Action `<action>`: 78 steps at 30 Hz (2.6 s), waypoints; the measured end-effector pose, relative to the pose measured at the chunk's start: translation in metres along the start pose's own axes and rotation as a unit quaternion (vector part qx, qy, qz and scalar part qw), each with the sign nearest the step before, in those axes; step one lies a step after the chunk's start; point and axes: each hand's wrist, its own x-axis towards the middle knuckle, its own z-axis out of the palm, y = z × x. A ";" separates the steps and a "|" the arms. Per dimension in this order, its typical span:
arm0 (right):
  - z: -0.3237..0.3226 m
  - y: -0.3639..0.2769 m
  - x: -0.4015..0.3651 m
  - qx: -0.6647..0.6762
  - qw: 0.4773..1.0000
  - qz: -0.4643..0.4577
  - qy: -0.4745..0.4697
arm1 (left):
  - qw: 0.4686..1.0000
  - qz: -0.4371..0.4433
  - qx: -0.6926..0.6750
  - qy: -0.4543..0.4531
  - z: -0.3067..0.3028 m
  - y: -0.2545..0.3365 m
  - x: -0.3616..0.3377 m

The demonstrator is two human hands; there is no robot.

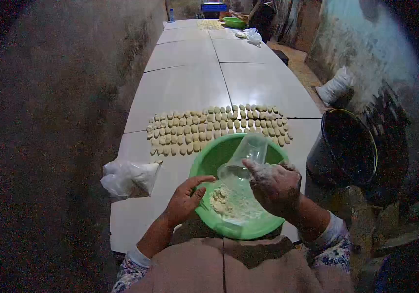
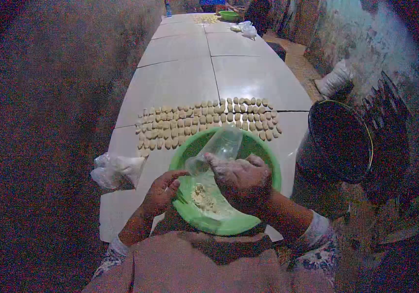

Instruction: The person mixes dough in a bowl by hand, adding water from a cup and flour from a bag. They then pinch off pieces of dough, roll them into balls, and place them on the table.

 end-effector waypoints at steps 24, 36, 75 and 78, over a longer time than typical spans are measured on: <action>-0.156 0.189 -0.114 -0.346 0.797 0.491 -0.068 | 0.974 -0.038 -0.145 0.168 0.019 -0.071 -0.004; 0.046 0.054 -0.020 0.128 0.872 0.234 -0.410 | 0.973 -0.139 -0.091 0.161 0.022 -0.051 -0.009; 0.177 0.018 -0.030 0.180 0.878 0.263 -0.357 | 0.978 -0.120 -0.037 0.166 0.005 -0.065 0.006; 0.153 -0.022 -0.035 0.263 0.797 0.120 -0.531 | 0.950 -0.229 -0.123 0.174 0.001 -0.035 0.005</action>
